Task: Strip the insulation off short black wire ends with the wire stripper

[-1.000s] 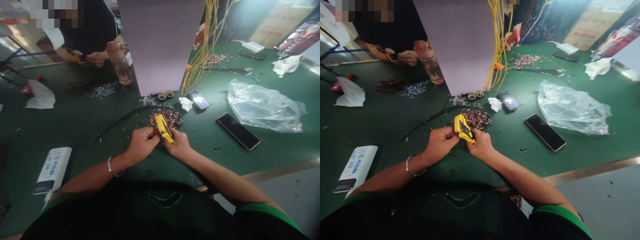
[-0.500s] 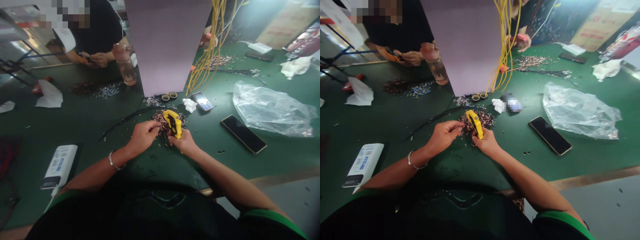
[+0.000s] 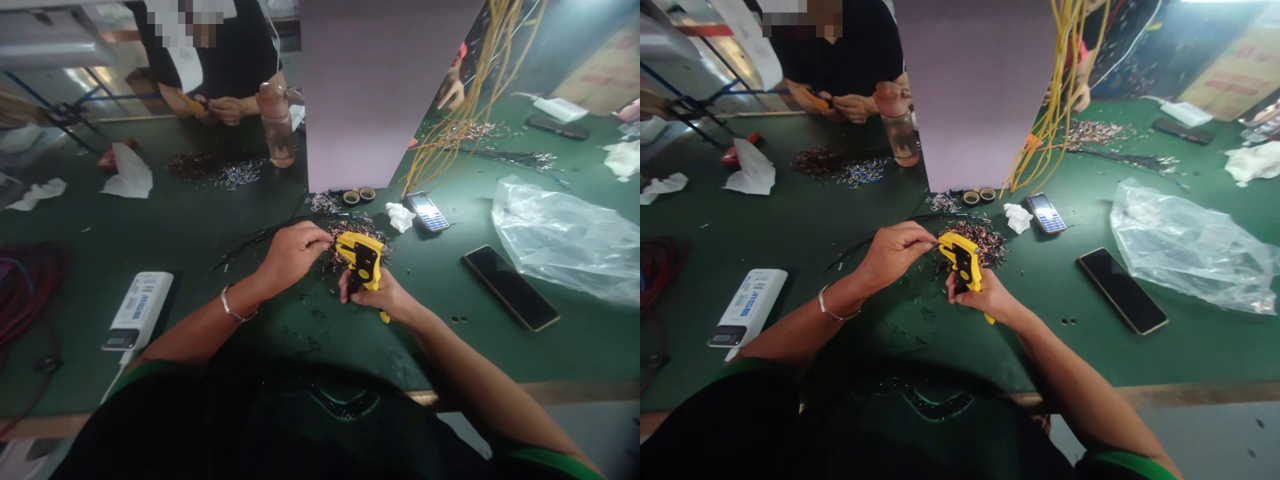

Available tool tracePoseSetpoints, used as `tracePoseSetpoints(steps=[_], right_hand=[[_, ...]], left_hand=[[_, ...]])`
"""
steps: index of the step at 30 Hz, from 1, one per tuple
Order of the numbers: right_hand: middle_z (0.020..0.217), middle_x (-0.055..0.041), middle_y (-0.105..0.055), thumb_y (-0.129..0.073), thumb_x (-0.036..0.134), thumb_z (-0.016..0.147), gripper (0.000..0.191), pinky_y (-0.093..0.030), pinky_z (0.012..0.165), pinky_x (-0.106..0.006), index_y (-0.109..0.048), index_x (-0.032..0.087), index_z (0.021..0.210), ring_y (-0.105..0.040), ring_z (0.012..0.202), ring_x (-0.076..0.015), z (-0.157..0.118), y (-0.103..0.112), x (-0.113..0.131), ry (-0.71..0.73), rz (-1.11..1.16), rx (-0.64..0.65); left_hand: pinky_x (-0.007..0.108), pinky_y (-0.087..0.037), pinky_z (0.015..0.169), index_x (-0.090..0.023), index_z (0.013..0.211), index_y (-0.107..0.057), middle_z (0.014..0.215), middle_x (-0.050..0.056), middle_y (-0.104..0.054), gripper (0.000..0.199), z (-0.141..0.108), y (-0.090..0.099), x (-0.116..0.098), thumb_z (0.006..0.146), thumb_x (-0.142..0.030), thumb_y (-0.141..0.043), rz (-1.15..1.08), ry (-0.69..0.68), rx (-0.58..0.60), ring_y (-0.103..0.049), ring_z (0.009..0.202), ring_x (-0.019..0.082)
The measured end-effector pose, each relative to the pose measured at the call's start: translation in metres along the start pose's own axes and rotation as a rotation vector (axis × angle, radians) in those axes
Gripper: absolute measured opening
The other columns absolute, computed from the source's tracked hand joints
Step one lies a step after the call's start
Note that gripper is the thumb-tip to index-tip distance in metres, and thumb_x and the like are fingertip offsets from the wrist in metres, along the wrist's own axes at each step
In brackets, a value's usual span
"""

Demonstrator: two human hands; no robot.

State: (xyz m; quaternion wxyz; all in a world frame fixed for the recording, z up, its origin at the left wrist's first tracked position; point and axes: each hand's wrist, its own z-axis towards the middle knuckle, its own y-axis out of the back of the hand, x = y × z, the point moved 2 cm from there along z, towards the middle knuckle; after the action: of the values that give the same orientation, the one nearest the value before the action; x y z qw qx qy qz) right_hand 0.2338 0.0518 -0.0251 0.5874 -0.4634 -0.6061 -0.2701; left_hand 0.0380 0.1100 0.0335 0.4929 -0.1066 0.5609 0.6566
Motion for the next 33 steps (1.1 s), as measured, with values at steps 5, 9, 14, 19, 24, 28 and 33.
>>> tracePoseSetpoints(steps=[5,9,14,19,24,28,33], right_hand=[[0.075,-0.0033,-0.07,-0.071,0.019,0.063,0.027,-0.052,0.074,-0.037,-0.066,0.017,0.09,-0.066,0.072,-0.0202,-0.001,0.001,-0.002,0.001,0.026,0.039],[0.074,-0.003,-0.07,-0.069,0.018,0.064,0.027,-0.051,0.073,-0.036,-0.066,0.017,0.09,-0.065,0.072,-0.0201,-0.001,0.001,-0.001,0.013,0.009,0.067],[0.07,-0.0026,-0.068,-0.07,0.019,0.065,0.023,-0.05,0.07,-0.036,-0.065,0.017,0.088,-0.064,0.067,-0.0196,-0.003,-0.001,0.001,0.022,0.004,0.055],[0.067,-0.0021,-0.067,-0.073,0.021,0.068,0.018,-0.051,0.067,-0.036,-0.066,0.016,0.084,-0.063,0.063,-0.0186,-0.004,-0.003,0.001,0.023,0.017,0.034],[0.065,-0.0021,-0.065,-0.076,0.025,0.071,0.018,-0.05,0.061,-0.034,-0.066,0.015,0.082,-0.061,0.059,-0.0172,-0.005,-0.002,-0.002,0.017,-0.007,0.027],[0.059,0.0003,-0.061,-0.076,0.028,0.072,0.018,-0.047,0.055,-0.031,-0.064,0.016,0.078,-0.058,0.053,-0.0153,-0.006,-0.004,-0.003,0.011,-0.037,-0.016],[0.058,0.0025,-0.057,-0.076,0.028,0.069,0.02,-0.045,0.05,-0.029,-0.059,0.018,0.071,-0.053,0.048,-0.0124,-0.005,-0.009,-0.006,-0.006,-0.073,-0.083]], left_hand=[[0.028,-0.05,0.072,-0.019,0.084,-0.074,0.084,0.004,-0.073,0.014,0.001,0.001,-0.001,0.086,-0.02,-0.061,-0.023,-0.001,0.036,-0.066,0.078,0.014],[0.028,-0.05,0.072,-0.019,0.084,-0.075,0.082,0.004,-0.072,0.014,0.003,0.001,-0.001,0.085,-0.02,-0.061,-0.046,0.002,0.042,-0.066,0.076,0.014],[0.027,-0.05,0.07,-0.02,0.083,-0.075,0.081,0.002,-0.072,0.012,0.003,0.001,0.0,0.083,-0.02,-0.062,-0.076,0.019,0.046,-0.064,0.073,0.013],[0.026,-0.05,0.068,-0.019,0.082,-0.074,0.081,0.003,-0.072,0.014,0.004,0.002,-0.003,0.083,-0.018,-0.061,-0.119,0.025,0.069,-0.063,0.071,0.012],[0.027,-0.051,0.07,-0.019,0.082,-0.074,0.083,0.003,-0.072,0.014,0.004,0.005,-0.004,0.083,-0.019,-0.06,-0.114,0.024,0.083,-0.065,0.074,0.013],[0.028,-0.052,0.071,-0.02,0.082,-0.075,0.084,0.003,-0.073,0.015,0.005,0.005,-0.003,0.083,-0.019,-0.06,-0.11,0.019,0.091,-0.065,0.074,0.014],[0.029,-0.051,0.07,-0.018,0.085,-0.076,0.083,0.005,-0.073,0.015,0.007,0.003,0.004,0.083,-0.021,-0.061,-0.093,0.018,0.107,-0.067,0.075,0.015]])
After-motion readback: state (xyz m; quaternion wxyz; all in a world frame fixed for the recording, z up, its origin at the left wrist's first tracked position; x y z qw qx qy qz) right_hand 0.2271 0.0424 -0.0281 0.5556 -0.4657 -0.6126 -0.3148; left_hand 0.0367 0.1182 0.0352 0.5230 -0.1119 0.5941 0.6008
